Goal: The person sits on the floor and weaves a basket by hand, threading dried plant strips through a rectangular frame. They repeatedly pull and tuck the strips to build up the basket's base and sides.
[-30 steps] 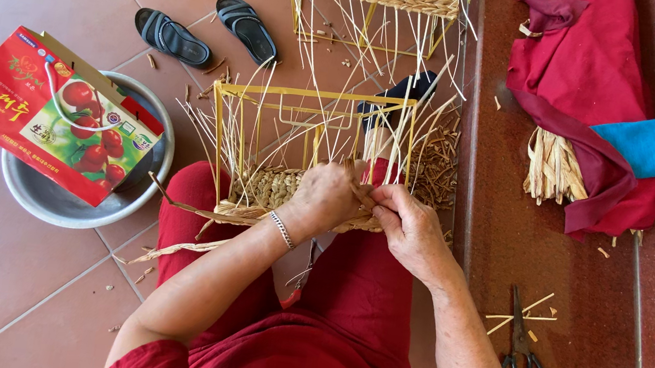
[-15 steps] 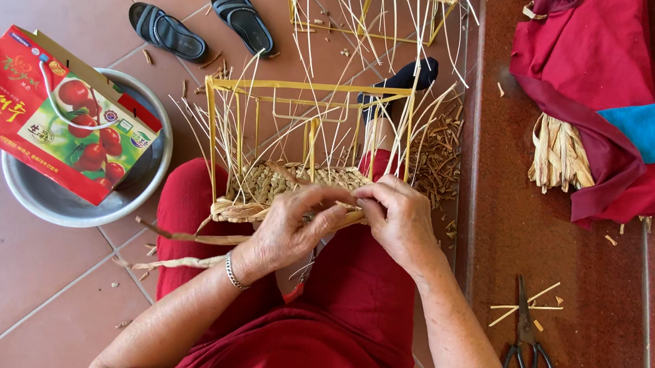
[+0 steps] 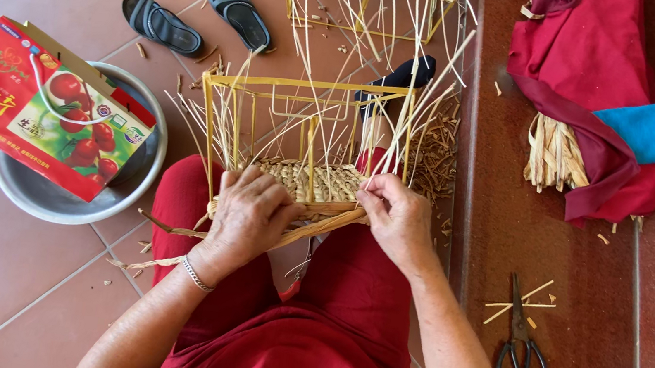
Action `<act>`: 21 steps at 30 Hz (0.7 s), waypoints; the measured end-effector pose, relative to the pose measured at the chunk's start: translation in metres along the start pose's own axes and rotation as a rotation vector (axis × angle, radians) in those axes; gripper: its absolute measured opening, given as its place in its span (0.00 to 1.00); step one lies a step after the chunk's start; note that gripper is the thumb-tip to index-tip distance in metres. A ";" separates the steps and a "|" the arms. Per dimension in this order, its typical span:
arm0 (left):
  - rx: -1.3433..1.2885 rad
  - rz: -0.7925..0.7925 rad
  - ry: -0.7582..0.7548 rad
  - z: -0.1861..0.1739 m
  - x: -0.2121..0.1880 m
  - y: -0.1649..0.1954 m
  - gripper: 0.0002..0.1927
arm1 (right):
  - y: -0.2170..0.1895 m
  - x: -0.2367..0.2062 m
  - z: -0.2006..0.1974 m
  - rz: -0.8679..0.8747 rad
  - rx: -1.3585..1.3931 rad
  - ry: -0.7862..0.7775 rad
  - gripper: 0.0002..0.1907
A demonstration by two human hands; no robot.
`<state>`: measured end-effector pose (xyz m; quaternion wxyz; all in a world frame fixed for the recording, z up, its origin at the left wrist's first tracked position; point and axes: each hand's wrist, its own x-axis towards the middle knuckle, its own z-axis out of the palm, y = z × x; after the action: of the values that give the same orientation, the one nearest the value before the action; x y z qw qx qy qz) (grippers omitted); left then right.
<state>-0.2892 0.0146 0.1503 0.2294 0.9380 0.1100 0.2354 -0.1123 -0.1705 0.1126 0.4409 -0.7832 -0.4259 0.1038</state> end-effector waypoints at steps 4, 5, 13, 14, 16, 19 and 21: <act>-0.058 -0.196 -0.072 -0.005 0.000 -0.013 0.16 | -0.014 0.002 0.009 -0.038 -0.174 0.085 0.06; -0.074 -0.221 -0.069 -0.009 0.000 -0.017 0.15 | -0.018 0.002 0.008 -0.112 -0.161 0.142 0.05; -0.015 -0.232 -0.096 -0.018 -0.012 -0.036 0.11 | 0.051 -0.008 -0.034 0.287 0.532 0.435 0.05; -0.013 -0.225 -0.097 -0.019 -0.013 -0.038 0.11 | 0.074 -0.007 -0.046 0.436 0.591 0.509 0.05; -0.003 -0.245 -0.116 -0.019 -0.018 -0.043 0.10 | 0.121 -0.008 -0.071 0.613 0.547 0.618 0.06; 0.044 -0.258 -0.084 -0.013 -0.028 -0.050 0.10 | 0.175 -0.015 -0.102 0.751 0.370 0.742 0.06; 0.052 -0.269 -0.048 -0.009 -0.034 -0.055 0.10 | 0.195 -0.016 -0.113 0.689 0.119 0.799 0.06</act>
<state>-0.3285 0.0557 0.1177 0.2372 0.9257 0.2352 0.1773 0.0512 -0.2990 0.0237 0.5530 -0.8298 0.0642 -0.0398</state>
